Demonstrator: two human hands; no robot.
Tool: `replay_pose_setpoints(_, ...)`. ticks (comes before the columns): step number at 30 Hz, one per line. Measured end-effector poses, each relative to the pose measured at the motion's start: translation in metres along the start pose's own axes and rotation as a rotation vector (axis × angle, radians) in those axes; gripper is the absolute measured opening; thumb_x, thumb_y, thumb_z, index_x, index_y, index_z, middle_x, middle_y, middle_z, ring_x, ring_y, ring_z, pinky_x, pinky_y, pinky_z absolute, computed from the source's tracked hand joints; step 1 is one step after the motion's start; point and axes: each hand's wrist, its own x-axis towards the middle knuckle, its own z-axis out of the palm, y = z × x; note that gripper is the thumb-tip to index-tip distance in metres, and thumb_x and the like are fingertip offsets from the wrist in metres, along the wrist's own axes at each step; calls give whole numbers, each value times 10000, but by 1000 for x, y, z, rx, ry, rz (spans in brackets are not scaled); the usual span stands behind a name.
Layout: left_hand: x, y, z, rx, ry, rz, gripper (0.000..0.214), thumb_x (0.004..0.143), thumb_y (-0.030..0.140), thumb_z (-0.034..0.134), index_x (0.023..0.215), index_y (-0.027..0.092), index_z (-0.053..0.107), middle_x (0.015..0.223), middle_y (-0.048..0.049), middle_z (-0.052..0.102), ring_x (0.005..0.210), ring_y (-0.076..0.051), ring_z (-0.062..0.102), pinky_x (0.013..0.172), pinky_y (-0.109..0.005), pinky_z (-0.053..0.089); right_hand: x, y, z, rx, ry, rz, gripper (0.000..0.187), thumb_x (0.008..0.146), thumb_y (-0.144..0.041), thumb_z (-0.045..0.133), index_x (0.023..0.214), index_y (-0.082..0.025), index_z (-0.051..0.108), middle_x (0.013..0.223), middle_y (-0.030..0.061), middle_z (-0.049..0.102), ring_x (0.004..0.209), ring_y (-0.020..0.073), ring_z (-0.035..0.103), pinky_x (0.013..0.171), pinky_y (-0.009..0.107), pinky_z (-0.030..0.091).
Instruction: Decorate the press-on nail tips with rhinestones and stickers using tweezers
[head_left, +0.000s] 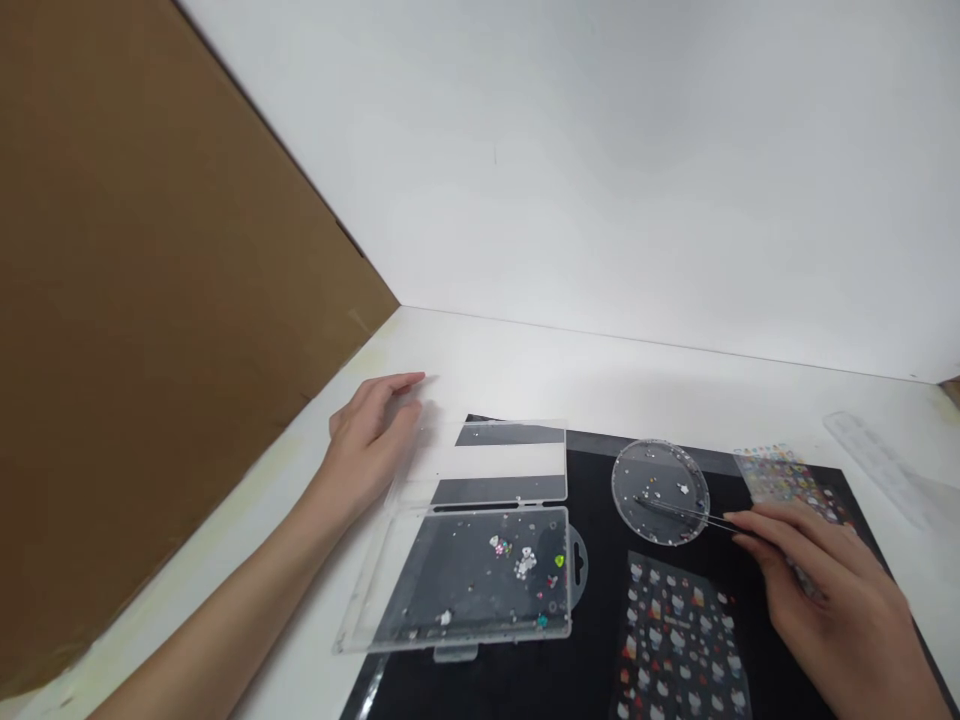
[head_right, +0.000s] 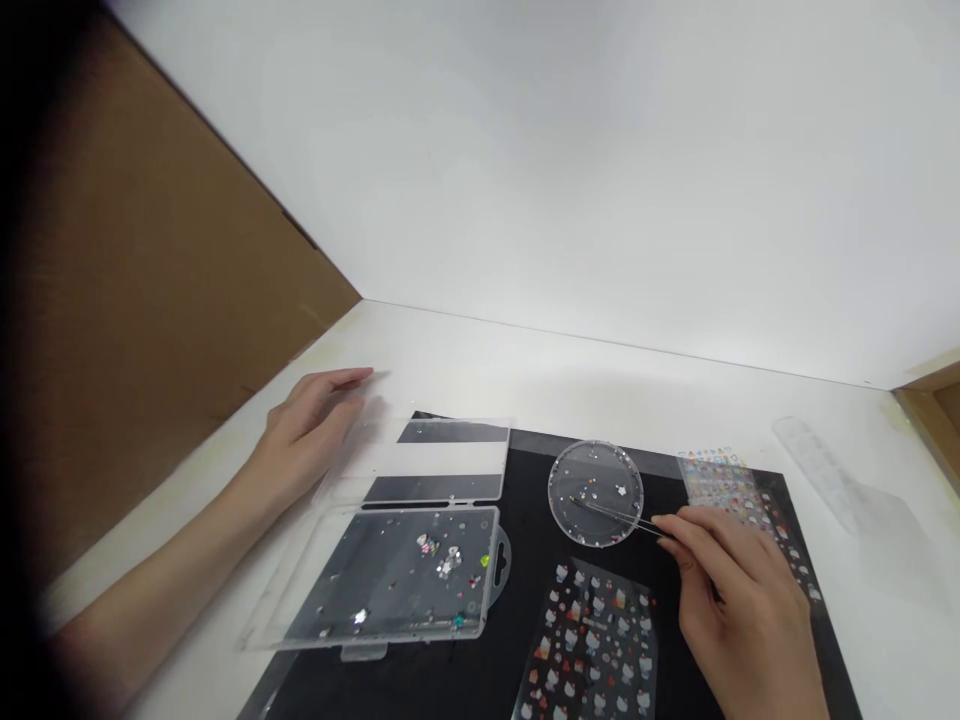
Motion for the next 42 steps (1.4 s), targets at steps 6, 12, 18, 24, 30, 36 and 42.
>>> replay_pose_setpoints(6, -1, -2, 0, -8, -5, 9, 379, 979, 415, 488, 1271, 281, 688, 1450, -65, 663, 1431, -362, 547, 1285, -631, 351, -3, 3, -1, 17, -3, -10, 165, 1095, -309, 546, 1167, -289, 694, 1078, -1, 775, 890, 157, 731, 883, 332, 512)
replay_pose_setpoints(12, -1, -1, 1, -8, -1, 2, 377, 976, 396, 484, 1275, 283, 684, 1460, -63, 660, 1434, -352, 548, 1279, -615, 366, 0, -1, -16, 15, 34, 14, 178, 1085, -352, 547, 1110, -303, 716, 1037, -4, 779, 858, 170, 730, 804, 338, 540)
replay_pose_setpoints(18, -3, 10, 1, -38, 9, -2, 393, 949, 383, 468, 1254, 281, 694, 1429, -71, 682, 1447, -347, 546, 1299, -593, 345, -2, -1, -21, 32, 61, 103, 165, 1048, -326, 611, 1145, -318, 745, 1065, -7, 779, 895, 164, 741, 738, 298, 570)
replay_pose_setpoints(24, -3, 9, 2, -40, -15, 29, 439, 935, 405, 446, 1281, 272, 682, 1435, -73, 683, 1431, -331, 564, 1295, -556, 349, -3, 7, -4, 45, 47, 44, 176, 1048, -333, 606, 1059, -309, 780, 1017, -7, 795, 859, 171, 765, 767, 321, 574)
replay_pose_setpoints(30, -2, 4, 5, -33, -17, 45, 442, 956, 422, 436, 1300, 282, 677, 1460, -65, 678, 1452, -327, 545, 1292, -541, 337, -4, 9, -1, 21, 37, 21, 203, 1065, -360, 587, 1053, -299, 780, 1023, -14, 806, 843, 159, 771, 725, 309, 567)
replay_pose_setpoints(36, -1, 4, 5, -32, -19, 37, 435, 953, 419, 446, 1297, 292, 680, 1462, -54, 676, 1442, -319, 551, 1284, -522, 352, -4, 8, -3, 3, 21, 30, 214, 1067, -359, 580, 1049, -298, 784, 1034, -5, 807, 828, 169, 764, 734, 322, 556)
replay_pose_setpoints(42, -1, 2, 6, -26, -10, 42, 422, 964, 412, 441, 1290, 291, 681, 1480, -58, 663, 1437, -320, 547, 1282, -535, 350, -6, 9, -2, 2, 21, 37, 224, 1065, -373, 577, 1062, -302, 790, 1057, 4, 807, 837, 173, 759, 741, 322, 560)
